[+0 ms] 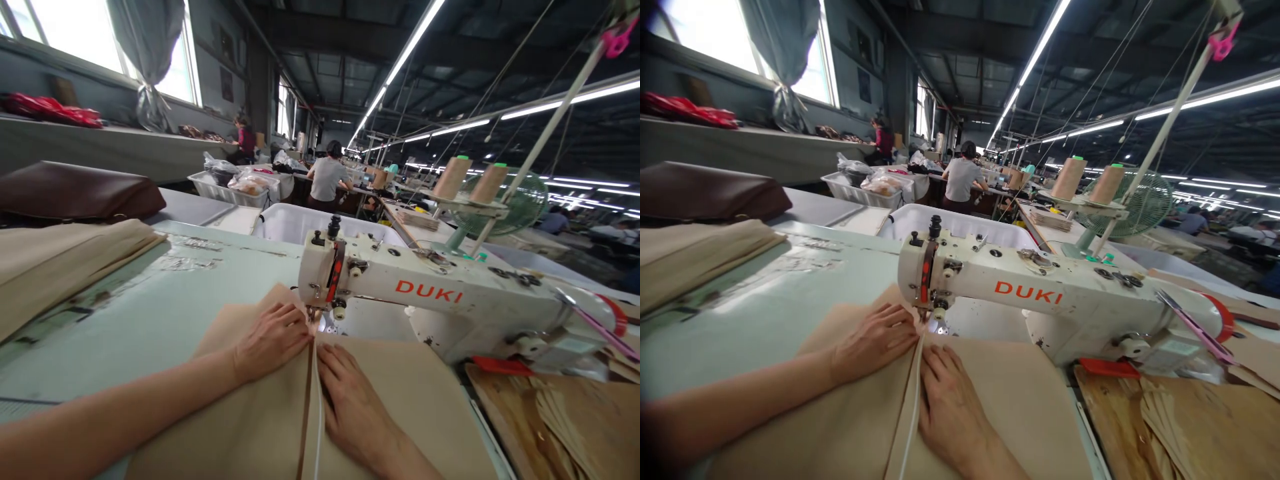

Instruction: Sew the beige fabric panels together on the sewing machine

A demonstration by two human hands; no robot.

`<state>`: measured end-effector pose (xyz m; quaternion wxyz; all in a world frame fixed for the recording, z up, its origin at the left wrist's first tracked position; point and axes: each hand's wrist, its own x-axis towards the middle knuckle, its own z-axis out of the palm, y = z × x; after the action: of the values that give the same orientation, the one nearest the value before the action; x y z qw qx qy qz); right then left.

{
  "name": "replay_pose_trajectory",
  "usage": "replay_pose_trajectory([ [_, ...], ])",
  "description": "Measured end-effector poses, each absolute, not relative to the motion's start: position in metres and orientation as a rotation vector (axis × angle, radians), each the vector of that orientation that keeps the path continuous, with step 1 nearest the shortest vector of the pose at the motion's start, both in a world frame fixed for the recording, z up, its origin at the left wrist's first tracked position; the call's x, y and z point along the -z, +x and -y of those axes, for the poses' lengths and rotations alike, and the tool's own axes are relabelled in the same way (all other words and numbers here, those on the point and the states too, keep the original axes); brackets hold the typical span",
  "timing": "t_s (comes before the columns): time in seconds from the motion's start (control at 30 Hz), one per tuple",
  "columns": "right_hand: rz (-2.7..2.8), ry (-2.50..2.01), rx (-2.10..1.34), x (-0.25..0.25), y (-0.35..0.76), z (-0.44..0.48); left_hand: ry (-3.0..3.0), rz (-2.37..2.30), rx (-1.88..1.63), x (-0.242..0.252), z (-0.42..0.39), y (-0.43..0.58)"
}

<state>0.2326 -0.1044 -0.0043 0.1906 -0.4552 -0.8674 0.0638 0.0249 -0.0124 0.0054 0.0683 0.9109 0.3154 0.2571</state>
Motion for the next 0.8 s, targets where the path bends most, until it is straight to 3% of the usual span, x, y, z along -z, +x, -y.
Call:
replay_pose_trajectory([
  [0.27, 2.422, -1.239, -0.130, 0.008, 0.229, 0.104, 2.597, -1.037, -0.757, 0.007, 0.053, 0.015],
  [0.8, 2.462, -1.329, -0.082, 0.011, 0.216, 0.106, 2.493, -0.930, -0.616, -0.028, 0.074, 0.034],
])
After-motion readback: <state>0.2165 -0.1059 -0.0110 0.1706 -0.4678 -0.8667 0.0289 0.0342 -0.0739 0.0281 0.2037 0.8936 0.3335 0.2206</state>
